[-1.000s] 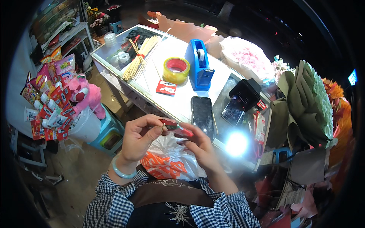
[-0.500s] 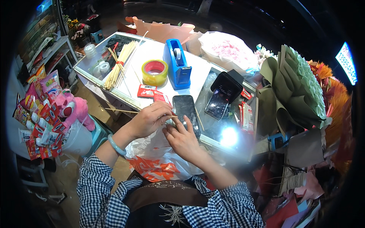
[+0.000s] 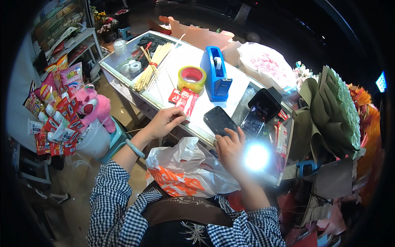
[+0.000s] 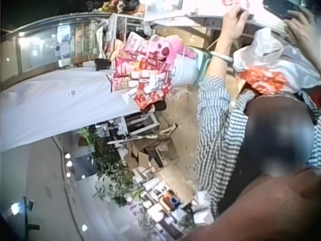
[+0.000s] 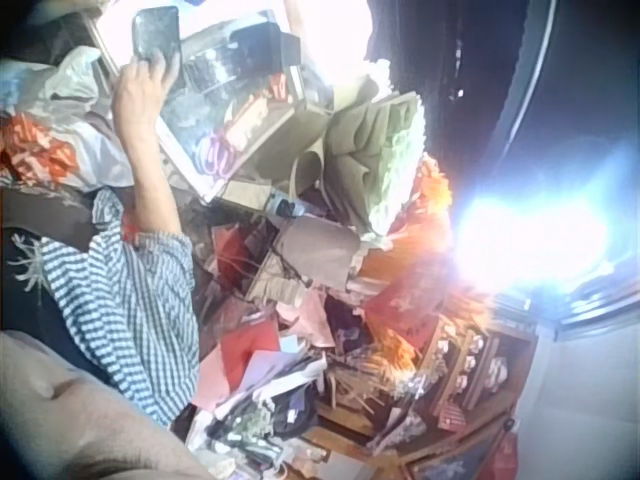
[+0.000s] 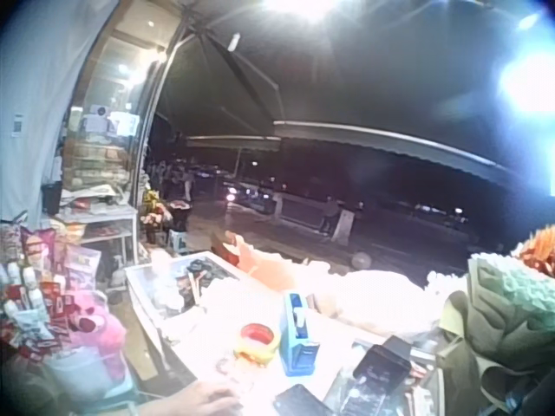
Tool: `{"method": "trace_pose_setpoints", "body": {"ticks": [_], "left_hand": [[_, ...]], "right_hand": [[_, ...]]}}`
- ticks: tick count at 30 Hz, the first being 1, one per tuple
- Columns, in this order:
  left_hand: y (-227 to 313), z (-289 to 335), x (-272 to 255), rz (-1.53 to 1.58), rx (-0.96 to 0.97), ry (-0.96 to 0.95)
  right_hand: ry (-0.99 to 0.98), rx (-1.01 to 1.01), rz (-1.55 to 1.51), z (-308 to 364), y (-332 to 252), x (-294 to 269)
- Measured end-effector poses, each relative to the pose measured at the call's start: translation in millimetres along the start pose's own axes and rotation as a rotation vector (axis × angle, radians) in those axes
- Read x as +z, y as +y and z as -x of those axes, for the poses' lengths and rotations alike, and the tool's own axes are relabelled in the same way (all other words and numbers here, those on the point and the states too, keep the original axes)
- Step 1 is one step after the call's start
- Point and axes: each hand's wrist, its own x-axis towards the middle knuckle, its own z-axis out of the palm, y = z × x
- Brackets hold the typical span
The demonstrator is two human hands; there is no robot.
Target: The person assembles small red rectangular packets onto wooden sticks using tape and scissors. They repeatedly pick up packets, attach them to sticks, and trim excess material, then place the finished items into a plastic bag.
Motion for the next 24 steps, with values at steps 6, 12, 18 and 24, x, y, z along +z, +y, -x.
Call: {"method": "trace_pose_setpoints", "body": {"ticks": [6,12,18,24], "left_hand": [[-0.4,-0.7,-10.9,-0.052,-0.025,-0.017],[0.6,-21.0,-8.0,-0.096,0.039,-0.105],[-2.8,-27.2,-22.2,-0.208,-0.068,-0.072],[-0.2,-16.9,-18.2,-0.216,-0.089,0.045]], "right_hand": [[0.019,0.151,-0.463,-37.7,27.7,-21.2],[0.276,0.448,-0.608,-151.1,101.2,26.0],[-0.01,0.799,-1.052,-208.9,118.8,68.4],[0.421,0.79,-1.243,-199.9,95.2,36.0]]}}
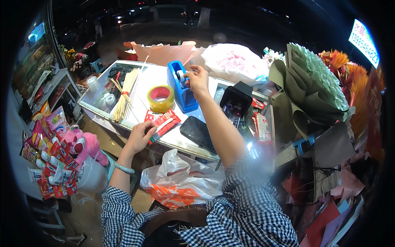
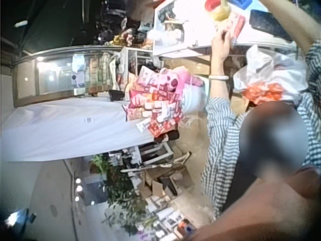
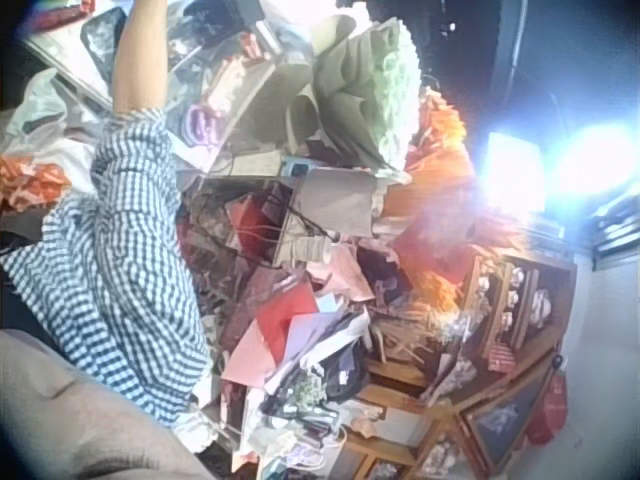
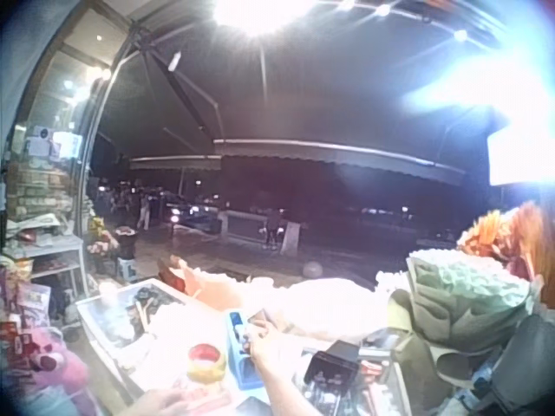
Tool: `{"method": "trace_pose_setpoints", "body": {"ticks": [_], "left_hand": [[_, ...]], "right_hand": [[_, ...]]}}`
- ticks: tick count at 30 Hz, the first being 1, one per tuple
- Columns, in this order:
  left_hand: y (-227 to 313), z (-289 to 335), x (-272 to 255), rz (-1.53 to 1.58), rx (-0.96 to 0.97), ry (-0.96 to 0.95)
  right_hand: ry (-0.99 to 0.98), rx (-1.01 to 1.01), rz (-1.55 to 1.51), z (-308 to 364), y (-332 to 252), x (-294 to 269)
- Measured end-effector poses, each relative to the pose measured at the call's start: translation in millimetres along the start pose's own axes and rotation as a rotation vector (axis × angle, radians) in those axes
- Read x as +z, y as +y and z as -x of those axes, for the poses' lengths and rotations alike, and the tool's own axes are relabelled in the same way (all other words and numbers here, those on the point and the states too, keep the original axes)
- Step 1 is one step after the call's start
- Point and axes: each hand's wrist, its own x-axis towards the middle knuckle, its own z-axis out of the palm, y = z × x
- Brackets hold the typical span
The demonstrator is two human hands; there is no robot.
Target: The person assembles small red rectangular packets onto wooden sticks using tape and scissors. They repeatedly pick up packets, attach them to sticks, and trim excess material, then place the finished items into a plastic bag.
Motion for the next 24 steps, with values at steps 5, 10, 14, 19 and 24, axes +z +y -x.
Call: {"method": "trace_pose_setpoints", "body": {"ticks": [5,10,14,19,24], "left_hand": [[5.4,3.2,10.3,-0.141,0.11,0.175],[12.7,7.1,21.7,-0.221,0.177,0.361],[26.6,17.4,28.4,-0.306,0.216,0.481],[41.5,37.3,30.2,-0.476,0.206,0.513],[49.2,43.9,31.0,-0.424,0.292,0.584]], "right_hand": [[-0.035,-0.133,-0.064,49.1,-2.4,-22.3],[-0.115,0.044,0.216,59.5,9.0,-50.0],[-0.132,-0.12,0.645,39.6,23.3,-52.1],[-0.196,-0.139,1.329,39.5,11.4,-58.2],[-0.497,-0.076,0.458,112.1,-22.6,-51.1]]}}
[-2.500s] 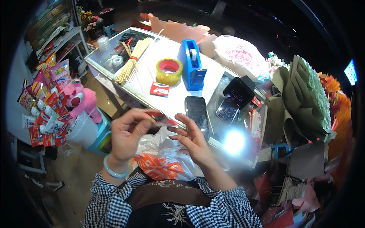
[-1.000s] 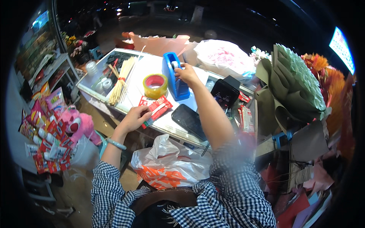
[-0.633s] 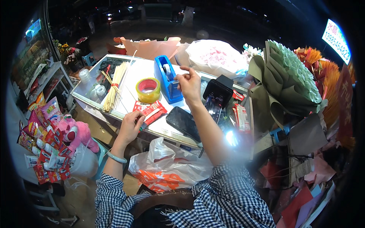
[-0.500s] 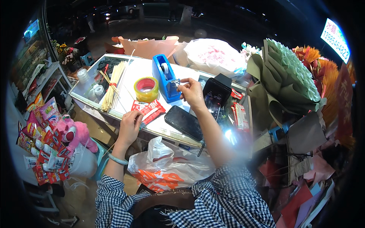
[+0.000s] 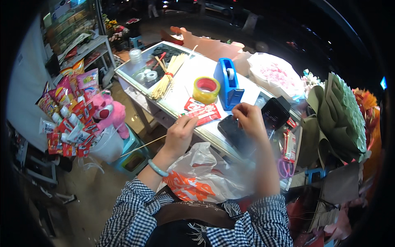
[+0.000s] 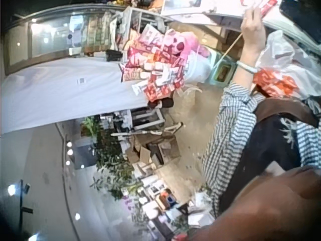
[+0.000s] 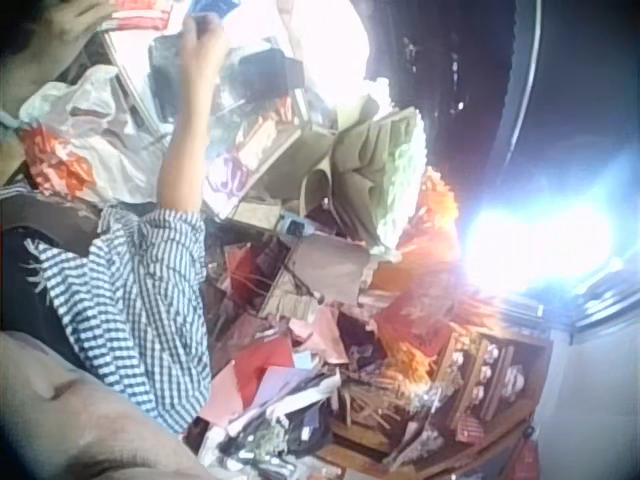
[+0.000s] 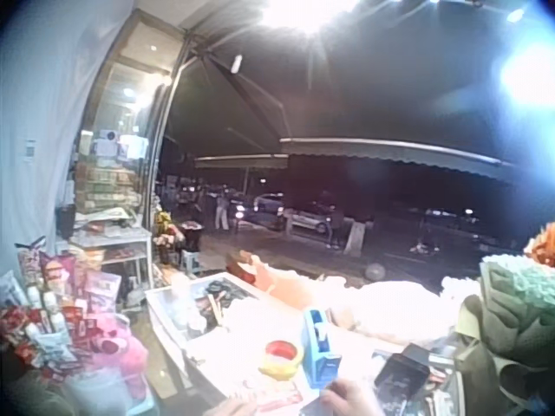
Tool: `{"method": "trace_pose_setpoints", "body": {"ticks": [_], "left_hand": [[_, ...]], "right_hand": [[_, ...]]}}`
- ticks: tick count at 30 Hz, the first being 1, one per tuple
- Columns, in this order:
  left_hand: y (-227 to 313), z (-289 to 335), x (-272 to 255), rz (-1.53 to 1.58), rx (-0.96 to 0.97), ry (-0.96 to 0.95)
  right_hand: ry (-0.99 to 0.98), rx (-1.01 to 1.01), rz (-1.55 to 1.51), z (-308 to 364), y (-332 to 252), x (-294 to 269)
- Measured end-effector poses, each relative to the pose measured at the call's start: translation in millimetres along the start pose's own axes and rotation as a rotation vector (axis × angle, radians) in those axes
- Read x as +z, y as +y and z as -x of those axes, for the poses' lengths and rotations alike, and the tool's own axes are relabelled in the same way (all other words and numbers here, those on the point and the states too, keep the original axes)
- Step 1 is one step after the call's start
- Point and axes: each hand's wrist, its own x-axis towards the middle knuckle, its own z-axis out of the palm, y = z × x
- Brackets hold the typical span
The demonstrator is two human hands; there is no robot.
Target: The person assembles small red rectangular packets onto wooden sticks using tape and scissors. They repeatedly pick up packets, attach them to sticks, and trim excess material, then place the finished items into a plastic bag.
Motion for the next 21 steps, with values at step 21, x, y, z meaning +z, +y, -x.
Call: {"method": "trace_pose_setpoints", "body": {"ticks": [21], "left_hand": [[8.9,14.5,-7.8,0.049,-0.041,-0.043]], "right_hand": [[-0.102,0.075,-0.44,36.3,8.2,102.7]]}}
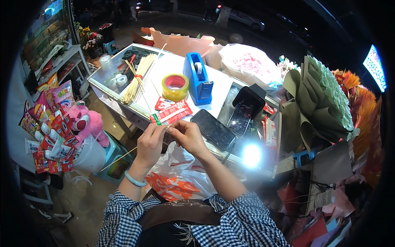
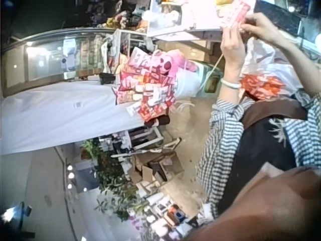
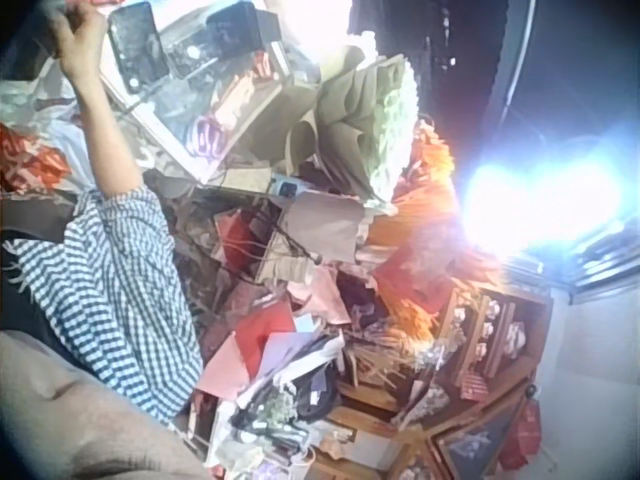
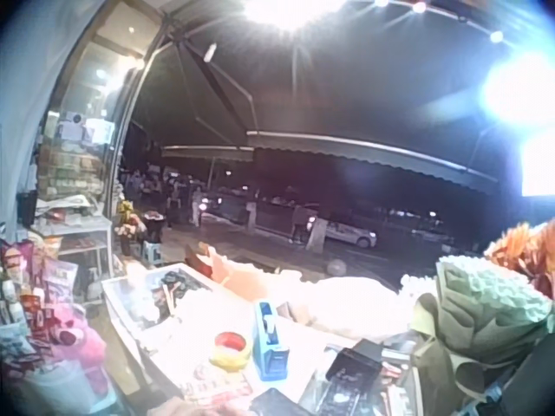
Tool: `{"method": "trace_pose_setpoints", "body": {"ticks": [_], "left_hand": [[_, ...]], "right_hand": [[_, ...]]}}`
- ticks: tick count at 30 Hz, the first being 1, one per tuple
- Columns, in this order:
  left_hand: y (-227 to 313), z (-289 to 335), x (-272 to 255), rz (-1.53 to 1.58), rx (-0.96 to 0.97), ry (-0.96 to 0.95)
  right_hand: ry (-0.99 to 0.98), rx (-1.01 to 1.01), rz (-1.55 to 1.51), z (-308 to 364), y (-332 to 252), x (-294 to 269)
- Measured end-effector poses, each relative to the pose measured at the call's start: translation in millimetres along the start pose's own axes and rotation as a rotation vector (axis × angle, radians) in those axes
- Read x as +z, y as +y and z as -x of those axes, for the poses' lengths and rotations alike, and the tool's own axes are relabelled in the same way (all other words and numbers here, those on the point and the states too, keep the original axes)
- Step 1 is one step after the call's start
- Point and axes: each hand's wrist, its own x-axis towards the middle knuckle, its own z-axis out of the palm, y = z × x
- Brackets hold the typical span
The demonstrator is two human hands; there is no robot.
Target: The person assembles small red rectangular packets onto wooden sticks using tape and scissors. They repeatedly pick up packets, attach them to sticks, and trim excess material, then place the finished items into a plastic bag.
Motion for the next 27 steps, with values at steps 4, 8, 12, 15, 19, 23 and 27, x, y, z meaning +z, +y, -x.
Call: {"method": "trace_pose_setpoints", "body": {"ticks": [4,8,12,15,19,23,27], "left_hand": [[-5.9,-0.2,-10.2,0.225,-0.145,-0.133],[-14.6,-4.0,-24.1,0.735,-0.363,-0.341],[-21.3,-7.3,-37.5,0.988,-0.749,-0.649],[-20.2,-5.0,-33.8,0.971,-0.694,-0.618],[-19.8,3.6,-27.7,0.765,-0.592,-0.484],[-23.5,7.0,-31.0,0.671,-0.523,-0.483],[-18.7,7.1,-34.7,0.554,-0.462,-0.519]], "right_hand": [[0.006,-0.035,0.112,2.6,-6.4,-0.3],[-0.101,-0.128,0.079,10.7,-12.6,-1.2],[-0.14,-0.184,0.12,16.5,-16.2,-0.9],[-0.11,-0.183,0.229,19.7,-16.1,0.4],[-0.065,-0.154,0.239,22.1,-14.2,3.5],[-0.112,-0.041,0.136,25.8,-13.3,2.2],[-0.073,-0.276,0.363,29.6,-12.5,1.9]]}}
